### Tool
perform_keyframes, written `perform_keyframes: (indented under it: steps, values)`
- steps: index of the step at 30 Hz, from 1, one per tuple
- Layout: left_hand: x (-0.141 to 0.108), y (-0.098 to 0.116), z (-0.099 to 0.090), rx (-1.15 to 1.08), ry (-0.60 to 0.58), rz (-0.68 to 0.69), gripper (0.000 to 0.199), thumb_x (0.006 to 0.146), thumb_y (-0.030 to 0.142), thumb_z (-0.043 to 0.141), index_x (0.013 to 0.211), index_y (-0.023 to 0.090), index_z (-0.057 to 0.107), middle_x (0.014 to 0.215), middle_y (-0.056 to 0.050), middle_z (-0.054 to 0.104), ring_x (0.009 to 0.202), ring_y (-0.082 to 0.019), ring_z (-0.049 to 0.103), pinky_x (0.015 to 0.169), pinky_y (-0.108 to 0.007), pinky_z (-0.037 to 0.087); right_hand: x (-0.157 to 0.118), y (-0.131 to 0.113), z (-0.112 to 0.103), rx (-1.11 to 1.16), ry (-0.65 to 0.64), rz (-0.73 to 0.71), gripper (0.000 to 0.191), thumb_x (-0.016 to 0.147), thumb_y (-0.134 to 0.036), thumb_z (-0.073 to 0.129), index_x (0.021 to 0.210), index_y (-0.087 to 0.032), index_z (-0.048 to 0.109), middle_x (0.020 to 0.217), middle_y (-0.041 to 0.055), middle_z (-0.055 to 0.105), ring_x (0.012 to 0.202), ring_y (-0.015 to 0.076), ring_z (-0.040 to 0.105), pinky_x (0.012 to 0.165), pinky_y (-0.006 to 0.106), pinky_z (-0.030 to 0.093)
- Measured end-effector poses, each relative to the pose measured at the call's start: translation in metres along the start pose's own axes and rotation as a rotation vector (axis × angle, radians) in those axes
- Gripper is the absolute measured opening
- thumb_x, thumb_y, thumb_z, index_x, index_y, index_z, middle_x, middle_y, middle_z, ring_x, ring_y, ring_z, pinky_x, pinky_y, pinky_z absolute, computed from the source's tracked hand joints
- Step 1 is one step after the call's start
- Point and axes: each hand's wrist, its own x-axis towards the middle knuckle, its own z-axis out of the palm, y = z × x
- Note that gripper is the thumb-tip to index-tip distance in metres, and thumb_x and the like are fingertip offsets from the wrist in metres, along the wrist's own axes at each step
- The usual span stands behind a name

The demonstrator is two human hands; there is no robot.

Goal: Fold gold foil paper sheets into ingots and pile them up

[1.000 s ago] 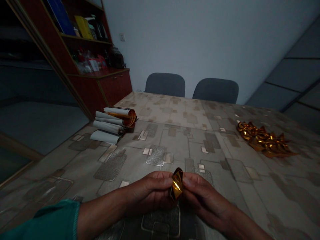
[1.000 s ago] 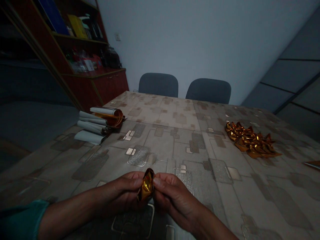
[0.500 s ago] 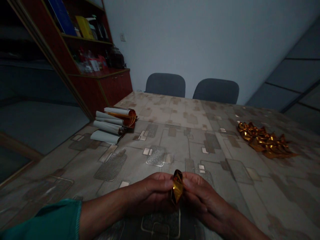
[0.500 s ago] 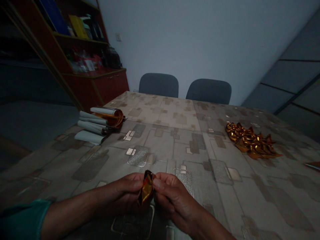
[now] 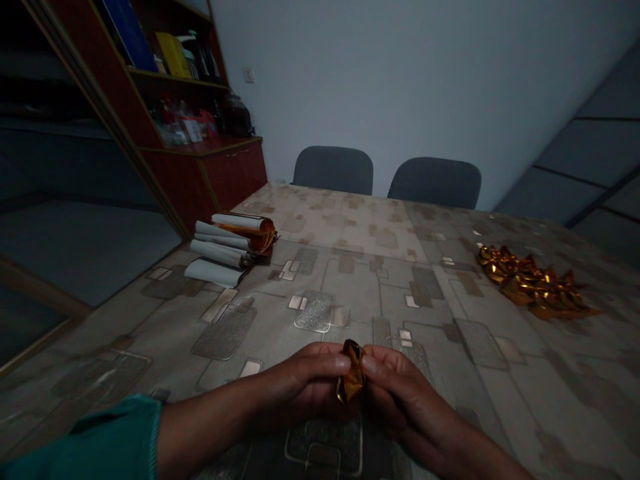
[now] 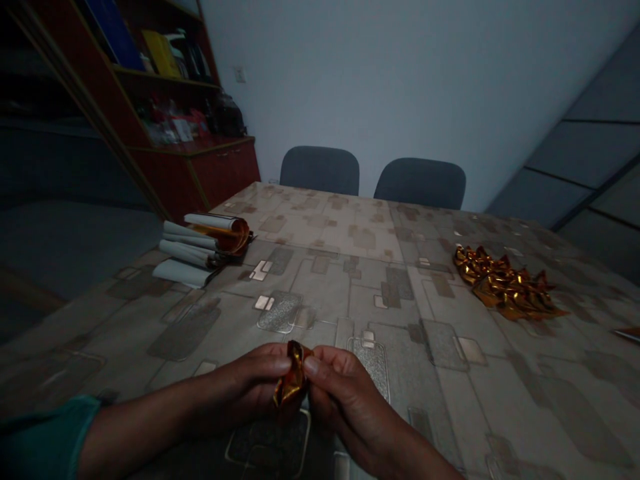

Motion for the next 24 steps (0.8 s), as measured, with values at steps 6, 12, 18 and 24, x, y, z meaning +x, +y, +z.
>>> perform_keyframes:
  steps: [6, 12, 18, 24]
  values:
    - [-0.0002, 0.0003, -0.0023, -0.209, -0.033, 0.014, 0.028, 0.088, 0.024, 0.066, 0.11, 0.007, 0.068, 0.095, -0.01, 0.067, 0.079, -0.013, 0.066, 0.071, -0.02, 0.051, 0.0033, -0.002, -0.0037, 0.117, -0.05, -0.035, 0.029, 0.091, -0.04, 0.068, 0.077, -0.015, 0.061, 0.048, -0.0091, 0.037, 0.047, 0.0069, 0.027, 0.048, 0.018, 0.028]
    - [-0.0001, 0.0005, -0.0003, -0.136, -0.006, 0.021, 0.026, 0.088, 0.022, 0.067, 0.11, 0.008, 0.07, 0.096, -0.012, 0.069, 0.075, -0.011, 0.066, 0.071, -0.018, 0.051, 0.0027, -0.0057, -0.0025, 0.108, 0.008, 0.017, 0.028, 0.082, -0.04, 0.078, 0.082, -0.015, 0.066, 0.059, -0.0061, 0.046, 0.054, 0.0077, 0.04, 0.058, 0.02, 0.038]
    - [-0.001, 0.0036, 0.0002, -0.039, -0.006, 0.015, 0.031, 0.084, 0.033, 0.073, 0.106, 0.011, 0.07, 0.092, -0.009, 0.069, 0.073, -0.011, 0.063, 0.067, -0.018, 0.049, 0.0007, -0.0066, 0.0018, 0.036, 0.067, 0.028, 0.032, 0.077, -0.044, 0.081, 0.083, -0.016, 0.066, 0.073, -0.0008, 0.057, 0.065, 0.0107, 0.05, 0.066, 0.023, 0.042]
    - [0.0011, 0.0008, 0.0016, 0.165, 0.074, 0.03, 0.031, 0.077, 0.039, 0.076, 0.093, 0.013, 0.07, 0.08, -0.007, 0.068, 0.061, -0.011, 0.056, 0.057, -0.02, 0.043, 0.0008, -0.0009, 0.0041, -0.09, 0.052, -0.079, 0.035, 0.083, -0.046, 0.074, 0.074, -0.015, 0.062, 0.06, -0.0037, 0.048, 0.058, 0.0096, 0.041, 0.059, 0.022, 0.035]
